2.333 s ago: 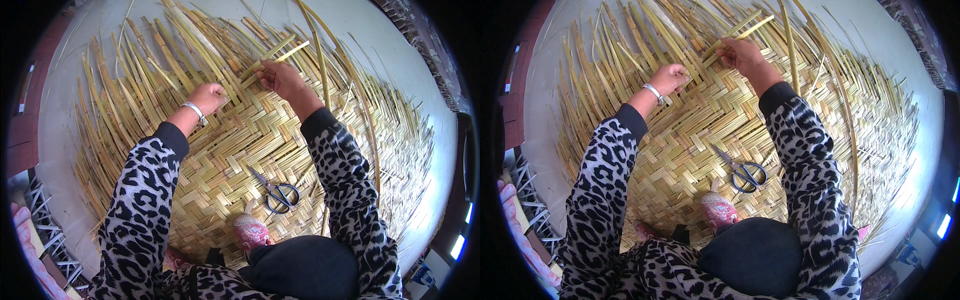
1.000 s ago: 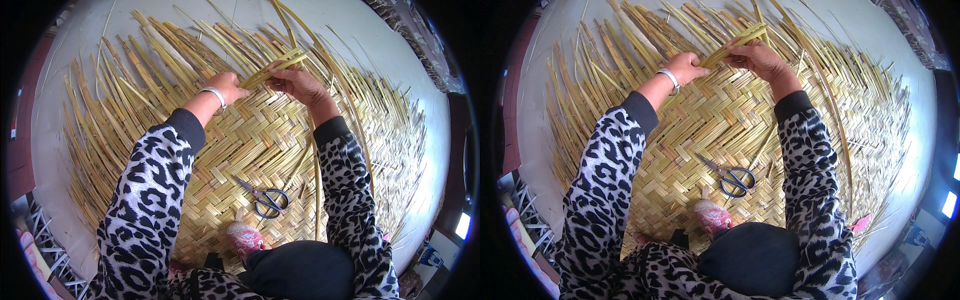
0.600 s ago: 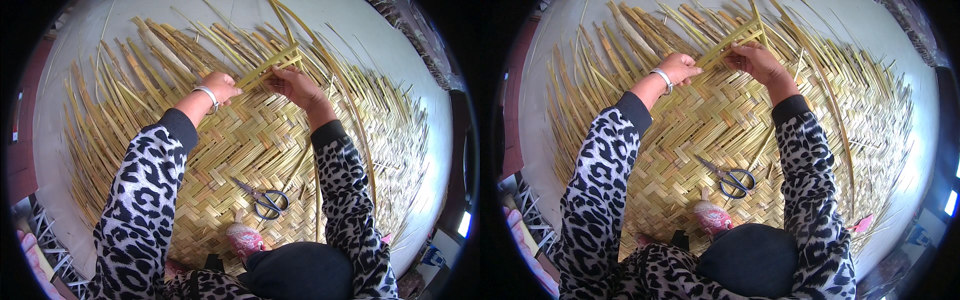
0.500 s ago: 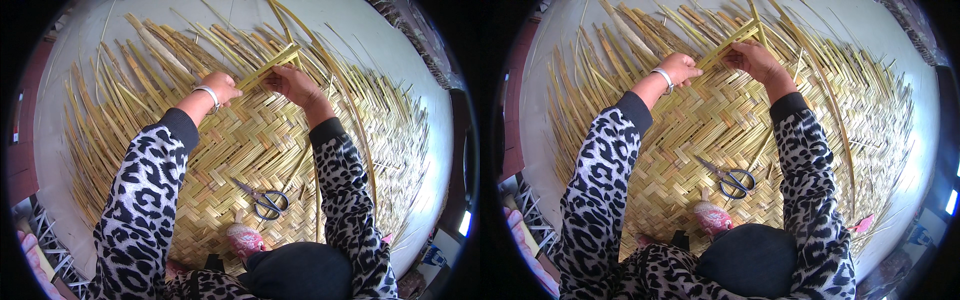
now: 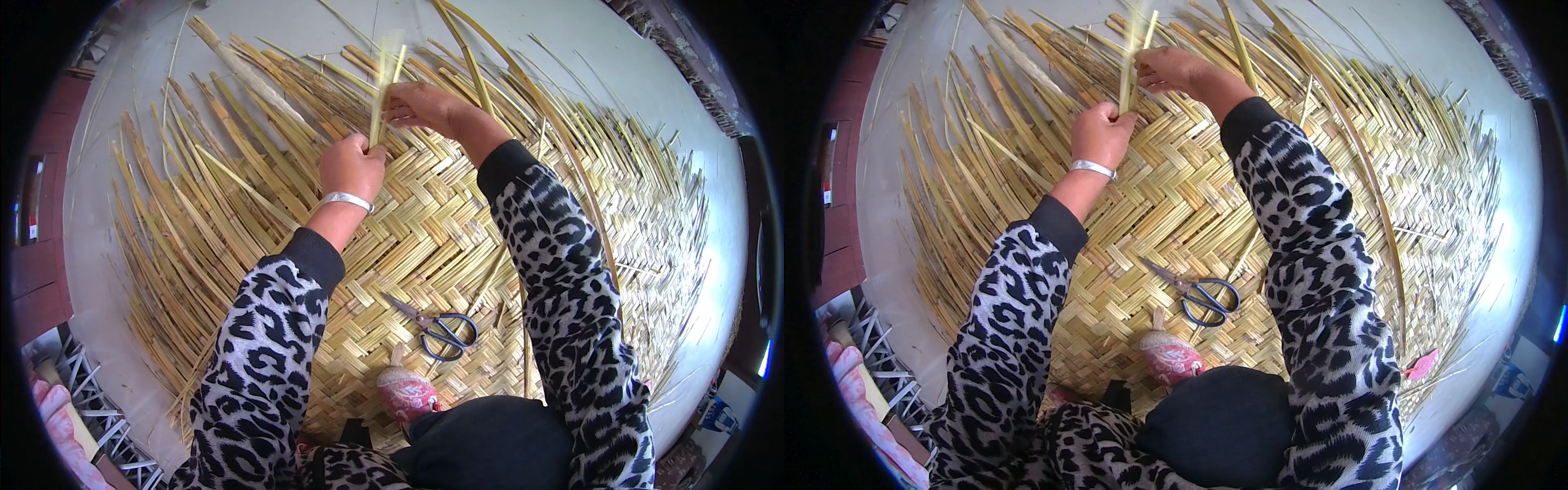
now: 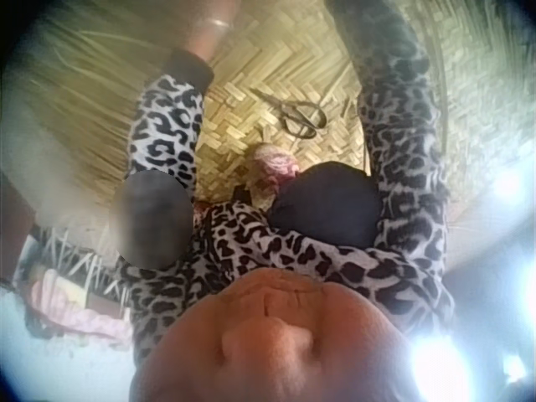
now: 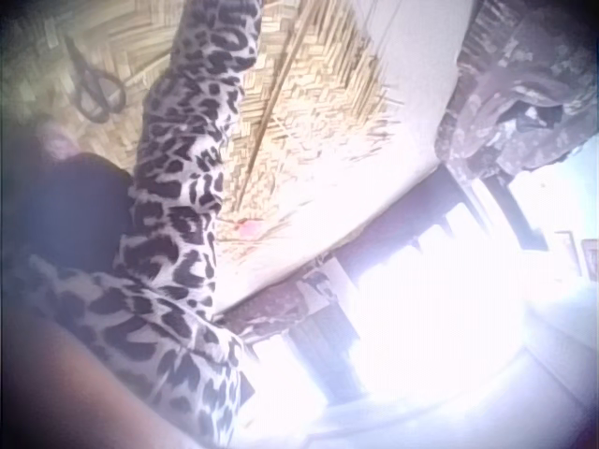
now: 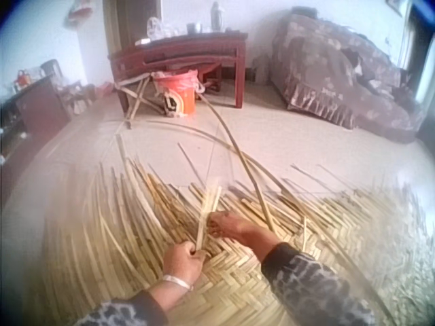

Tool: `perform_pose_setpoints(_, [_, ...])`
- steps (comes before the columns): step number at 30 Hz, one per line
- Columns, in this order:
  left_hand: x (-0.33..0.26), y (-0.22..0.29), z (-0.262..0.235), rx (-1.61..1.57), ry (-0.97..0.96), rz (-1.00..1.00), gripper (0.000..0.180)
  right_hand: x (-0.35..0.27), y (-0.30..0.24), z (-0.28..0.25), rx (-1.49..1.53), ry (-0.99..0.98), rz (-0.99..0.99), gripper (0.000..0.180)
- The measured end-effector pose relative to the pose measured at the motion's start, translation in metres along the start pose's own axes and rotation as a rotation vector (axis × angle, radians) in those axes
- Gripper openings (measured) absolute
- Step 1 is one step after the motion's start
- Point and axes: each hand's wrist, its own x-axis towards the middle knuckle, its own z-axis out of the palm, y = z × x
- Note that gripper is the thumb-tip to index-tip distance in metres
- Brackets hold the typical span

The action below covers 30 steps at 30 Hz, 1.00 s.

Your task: The person sits on the floor and weaves thin bamboo strips into a large circular mat. They interlace the strips by hand, occasionally using scissors to trim excess length and a small hammer to tighten the weave.

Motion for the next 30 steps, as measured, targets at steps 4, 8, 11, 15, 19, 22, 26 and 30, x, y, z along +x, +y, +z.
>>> perform_pose_setpoints(4, [-0.005, -0.001, 0.002, -0.157, 0.071, -0.124, 0.022, 0.022, -0.016, 0.013, -0.51, 0.022, 0.137, 0.066])
perform_pose_setpoints(8, [-0.01, 0.0, 0.001, -0.221, 0.092, -0.196, 0.022, 0.041, -0.017, 0.016, -0.873, 0.125, 0.041, 0.069])
perform_pose_setpoints(11, [-0.012, 0.001, 0.001, -0.297, 0.129, -0.219, 0.023, 0.057, -0.009, 0.012, -0.973, 0.186, -0.037, 0.066])
perform_pose_setpoints(15, [-0.011, -0.002, 0.002, -0.307, 0.14, -0.217, 0.023, 0.076, -0.005, 0.011, -1.219, -0.054, -0.108, 0.054])
perform_pose_setpoints(19, [-0.01, -0.005, 0.004, -0.328, 0.175, -0.204, 0.02, 0.066, -0.004, 0.019, -1.002, -0.041, -0.013, 0.042])
perform_pose_setpoints(22, [-0.012, -0.003, 0.005, -0.434, 0.171, -0.278, 0.021, 0.05, -0.008, 0.016, -0.764, -0.021, 0.009, 0.031])
perform_pose_setpoints(26, [-0.013, 0.003, 0.005, -0.624, 0.163, -0.401, 0.021, 0.037, -0.009, 0.013, -0.603, -0.04, 0.018, 0.024])
perform_pose_setpoints(30, [-0.013, 0.003, 0.008, -0.674, 0.176, -0.435, 0.019, 0.022, 0.007, 0.006, 0.06, -0.16, -0.097, 0.017])
